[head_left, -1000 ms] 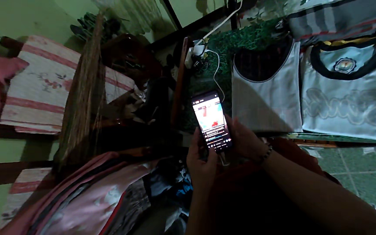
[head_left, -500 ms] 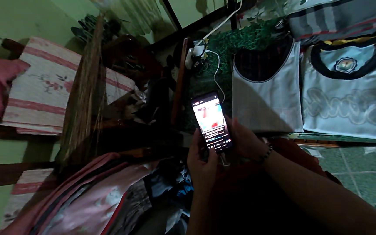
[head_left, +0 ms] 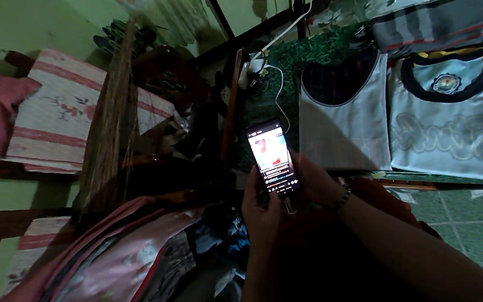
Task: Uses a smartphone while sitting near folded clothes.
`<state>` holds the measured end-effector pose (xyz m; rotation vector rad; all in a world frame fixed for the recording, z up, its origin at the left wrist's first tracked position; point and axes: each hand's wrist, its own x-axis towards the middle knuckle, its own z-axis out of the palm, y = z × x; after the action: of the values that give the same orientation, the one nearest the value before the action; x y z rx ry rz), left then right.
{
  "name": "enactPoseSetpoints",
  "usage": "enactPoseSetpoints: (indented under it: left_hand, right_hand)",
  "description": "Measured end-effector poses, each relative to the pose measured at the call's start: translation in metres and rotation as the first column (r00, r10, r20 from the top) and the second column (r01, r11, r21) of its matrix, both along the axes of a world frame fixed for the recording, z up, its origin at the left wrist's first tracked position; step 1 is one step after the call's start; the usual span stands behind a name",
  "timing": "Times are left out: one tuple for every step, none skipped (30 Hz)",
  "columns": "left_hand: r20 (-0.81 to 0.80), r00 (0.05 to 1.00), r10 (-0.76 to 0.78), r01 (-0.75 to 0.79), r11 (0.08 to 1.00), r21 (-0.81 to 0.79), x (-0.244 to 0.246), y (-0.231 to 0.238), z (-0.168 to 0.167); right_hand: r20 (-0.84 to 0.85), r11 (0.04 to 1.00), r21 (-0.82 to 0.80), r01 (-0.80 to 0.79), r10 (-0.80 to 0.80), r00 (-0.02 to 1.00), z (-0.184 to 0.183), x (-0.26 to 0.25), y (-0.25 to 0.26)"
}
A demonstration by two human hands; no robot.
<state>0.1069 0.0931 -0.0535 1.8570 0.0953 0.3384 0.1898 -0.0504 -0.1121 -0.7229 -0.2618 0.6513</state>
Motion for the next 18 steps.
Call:
enactPoseSetpoints:
  left_hand:
    - [0.002,1.0,0.0,0.0,1.0,0.002,-0.0001,0.0,0.0001]
    - [0.005,1.0,0.002,-0.002,1.0,0.008,-0.0002,0.0,-0.0001]
    - [0.004,1.0,0.003,-0.003,1.0,0.011,-0.0004,0.0,-0.0002]
    - [0.004,1.0,0.007,-0.007,1.0,0.019,-0.0003,-0.0001,-0.0005]
    - [0.002,1.0,0.013,-0.013,0.999,0.03,-0.0004,-0.0003,-0.0006]
    - [0.0,1.0,0.015,-0.015,0.999,0.036,-0.0004,-0.0004,-0.0002]
    - [-0.001,1.0,0.015,-0.015,0.999,0.04,-0.0005,-0.0005,0.0003]
    - [0.001,1.0,0.014,-0.015,0.999,0.044,-0.0006,-0.0005,0.0005]
    - [0.003,1.0,0.015,-0.015,0.999,0.047,-0.0006,-0.0006,0.0006]
    - [0.004,1.0,0.015,-0.015,0.999,0.049,-0.0006,-0.0007,0.0006]
    - [0.004,1.0,0.014,-0.015,0.999,0.048,-0.0007,-0.0006,0.0002]
    - [0.003,1.0,0.012,-0.012,0.999,0.046,-0.0008,-0.0003,-0.0001]
    - [0.004,1.0,0.011,-0.011,0.999,0.044,-0.0009,-0.0002,-0.0005]
    - [0.006,1.0,0.012,-0.012,0.999,0.038,-0.0007,-0.0003,-0.0008]
    - [0.007,1.0,0.011,-0.011,0.999,0.032,-0.0007,-0.0004,-0.0011]
    - [0.006,1.0,0.008,-0.008,1.0,0.028,-0.0007,-0.0003,-0.0014]
    - [0.003,1.0,0.005,-0.005,1.0,0.022,-0.0008,-0.0001,-0.0014]
    - [0.0,1.0,0.006,-0.006,1.0,0.015,-0.0009,-0.0001,-0.0014]
  right_hand:
    - [0.01,1.0,-0.007,-0.003,0.003,1.0,-0.0006,0.0,-0.0004]
    - [0.019,1.0,-0.017,-0.002,0.002,1.0,-0.0009,-0.0002,-0.0006]
    - [0.031,0.999,-0.039,0.007,-0.006,1.0,-0.0007,-0.0004,-0.0009]
    - [0.055,0.997,-0.08,0.023,-0.019,0.998,0.0,-0.0006,-0.0012]
    - [0.108,0.989,-0.143,0.037,-0.021,0.994,0.0004,-0.0004,-0.0021]
    - [0.131,0.984,-0.175,0.039,-0.016,0.991,0.0011,-0.0003,-0.0028]
    - [0.124,0.985,-0.167,0.036,-0.015,0.992,0.0012,-0.0003,-0.0026]
    - [0.089,0.992,-0.127,0.023,-0.012,0.996,0.0012,-0.0005,-0.0022]
    - [0.036,0.997,-0.076,0.013,-0.01,0.999,0.0013,-0.0005,-0.0012]
    - [0.008,0.999,-0.043,0.002,-0.001,1.0,0.0009,-0.0001,-0.0006]
    - [0.004,0.999,-0.038,-0.004,0.004,1.0,0.0005,0.0001,-0.0004]
    - [-0.003,0.999,-0.035,-0.002,0.002,1.0,0.0006,-0.0001,-0.0002]
    - [0.011,0.999,-0.038,-0.001,0.001,1.0,0.0003,-0.0002,-0.0004]
    - [0.043,0.998,-0.057,0.002,0.001,0.999,-0.0001,-0.0004,-0.0008]
    - [0.043,0.999,-0.047,0.005,-0.003,0.999,-0.0013,-0.0005,-0.0006]
    - [0.049,0.999,-0.037,0.004,-0.002,0.999,-0.0026,-0.0004,-0.0006]
    - [0.053,0.999,-0.036,0.005,-0.003,0.999,-0.003,-0.0004,-0.0006]
    - [0.065,0.999,-0.049,0.01,-0.007,0.998,-0.0023,-0.0005,-0.0008]
